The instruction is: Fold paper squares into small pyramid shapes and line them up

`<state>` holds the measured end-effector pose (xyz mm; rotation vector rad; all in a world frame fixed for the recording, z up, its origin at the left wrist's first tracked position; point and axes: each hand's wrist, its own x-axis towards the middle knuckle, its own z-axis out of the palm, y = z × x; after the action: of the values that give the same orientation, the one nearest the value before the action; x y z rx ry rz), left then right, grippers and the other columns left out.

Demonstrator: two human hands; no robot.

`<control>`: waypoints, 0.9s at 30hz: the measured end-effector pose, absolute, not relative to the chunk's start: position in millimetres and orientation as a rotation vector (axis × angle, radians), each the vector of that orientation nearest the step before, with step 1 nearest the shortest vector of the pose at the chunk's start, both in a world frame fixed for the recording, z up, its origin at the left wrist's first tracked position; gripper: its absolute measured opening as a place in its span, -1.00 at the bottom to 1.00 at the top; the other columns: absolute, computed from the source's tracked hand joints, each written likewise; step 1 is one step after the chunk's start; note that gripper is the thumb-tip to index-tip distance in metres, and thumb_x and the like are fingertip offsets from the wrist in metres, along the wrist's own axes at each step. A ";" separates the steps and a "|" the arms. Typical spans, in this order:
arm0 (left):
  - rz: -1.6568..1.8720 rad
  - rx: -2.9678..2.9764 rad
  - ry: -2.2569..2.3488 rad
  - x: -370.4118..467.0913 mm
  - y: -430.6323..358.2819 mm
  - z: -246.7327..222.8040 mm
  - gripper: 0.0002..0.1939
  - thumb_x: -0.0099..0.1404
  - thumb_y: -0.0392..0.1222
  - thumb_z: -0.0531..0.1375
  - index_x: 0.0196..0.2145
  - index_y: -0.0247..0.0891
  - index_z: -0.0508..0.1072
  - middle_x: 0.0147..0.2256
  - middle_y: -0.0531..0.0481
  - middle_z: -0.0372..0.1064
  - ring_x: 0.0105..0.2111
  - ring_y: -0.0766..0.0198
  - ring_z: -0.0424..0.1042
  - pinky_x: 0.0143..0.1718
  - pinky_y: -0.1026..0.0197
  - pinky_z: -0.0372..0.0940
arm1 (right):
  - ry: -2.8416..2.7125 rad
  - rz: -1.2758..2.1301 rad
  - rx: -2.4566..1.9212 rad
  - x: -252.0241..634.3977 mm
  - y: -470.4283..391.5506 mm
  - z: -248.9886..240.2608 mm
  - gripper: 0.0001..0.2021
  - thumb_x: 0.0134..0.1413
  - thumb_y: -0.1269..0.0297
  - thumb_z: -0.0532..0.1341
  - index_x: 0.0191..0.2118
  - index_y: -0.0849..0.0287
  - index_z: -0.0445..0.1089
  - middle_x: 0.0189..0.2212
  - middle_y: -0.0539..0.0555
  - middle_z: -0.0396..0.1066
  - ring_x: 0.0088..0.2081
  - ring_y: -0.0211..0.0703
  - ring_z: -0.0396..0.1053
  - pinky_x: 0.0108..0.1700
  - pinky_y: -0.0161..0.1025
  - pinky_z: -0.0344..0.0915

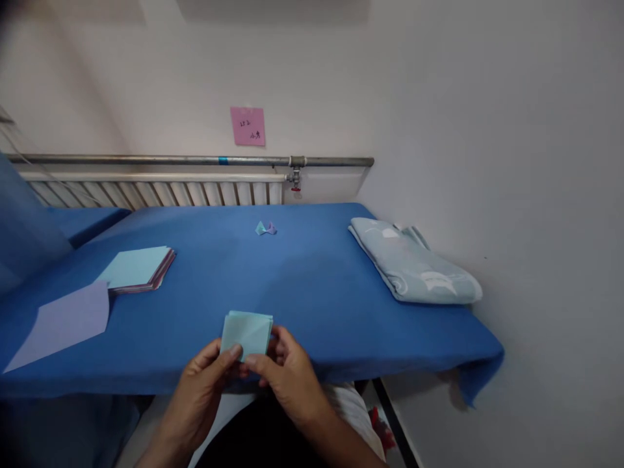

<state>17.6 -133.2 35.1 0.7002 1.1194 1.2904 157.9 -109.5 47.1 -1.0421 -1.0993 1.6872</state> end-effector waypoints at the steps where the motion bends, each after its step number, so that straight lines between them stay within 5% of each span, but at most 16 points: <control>1: 1.296 0.730 1.112 18.6 -134.3 34.5 -0.75 0.09 -0.01 0.31 -0.49 -0.27 0.47 -0.55 0.08 0.39 -0.47 0.37 0.33 -0.36 0.36 0.24 | -1.134 1.671 -1.032 157.1 -110.0 48.5 -0.61 -0.12 0.23 0.31 -0.10 0.18 0.37 -0.32 0.07 0.47 -0.32 -0.16 0.40 -0.35 -0.29 0.29; 6: 1.237 0.763 1.113 20.2 -136.1 37.3 -0.74 0.03 -0.01 0.34 -0.41 -0.24 0.52 -0.42 0.02 0.47 -0.37 0.27 0.36 -0.28 0.28 0.26 | -1.277 1.480 -1.032 158.4 -113.7 56.0 -0.82 0.00 0.19 0.24 -0.32 0.17 0.49 -0.33 0.06 0.48 -0.22 -0.09 0.38 -0.12 -0.18 0.29; 17: 1.281 0.730 1.085 7.3 -135.5 47.7 -0.75 0.06 -0.04 0.35 -0.53 -0.25 0.42 -0.57 0.15 0.33 -0.54 0.44 0.23 -0.45 0.39 0.17 | -1.411 1.557 -1.052 166.5 -119.9 62.5 -0.83 0.00 0.27 0.24 -0.27 0.13 0.53 -0.34 0.04 0.50 -0.22 -0.06 0.39 -0.12 -0.17 0.28; 23: 1.381 0.746 1.107 5.1 -135.6 45.9 -0.73 -0.01 -0.09 0.39 -0.39 -0.20 0.44 -0.44 0.12 0.42 -0.42 0.38 0.35 -0.39 0.39 0.23 | -1.331 1.648 -1.026 165.1 -118.5 61.7 -0.82 -0.02 0.23 0.25 -0.27 0.12 0.53 -0.31 0.04 0.50 -0.24 -0.08 0.40 -0.12 -0.16 0.28; 27: 1.435 0.760 1.129 1.5 -136.8 45.9 -0.73 -0.06 -0.15 0.42 -0.46 -0.21 0.40 -0.46 0.14 0.40 -0.43 0.40 0.35 -0.41 0.41 0.23 | -1.296 1.684 -1.032 163.9 -118.0 65.2 -0.79 -0.02 0.19 0.25 -0.26 0.13 0.52 -0.32 0.05 0.50 -0.23 -0.05 0.40 -0.09 -0.12 0.28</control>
<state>1.5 -136.8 45.9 0.7603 1.1285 1.4353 163.9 -118.0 65.2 -1.0316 -1.2965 1.6843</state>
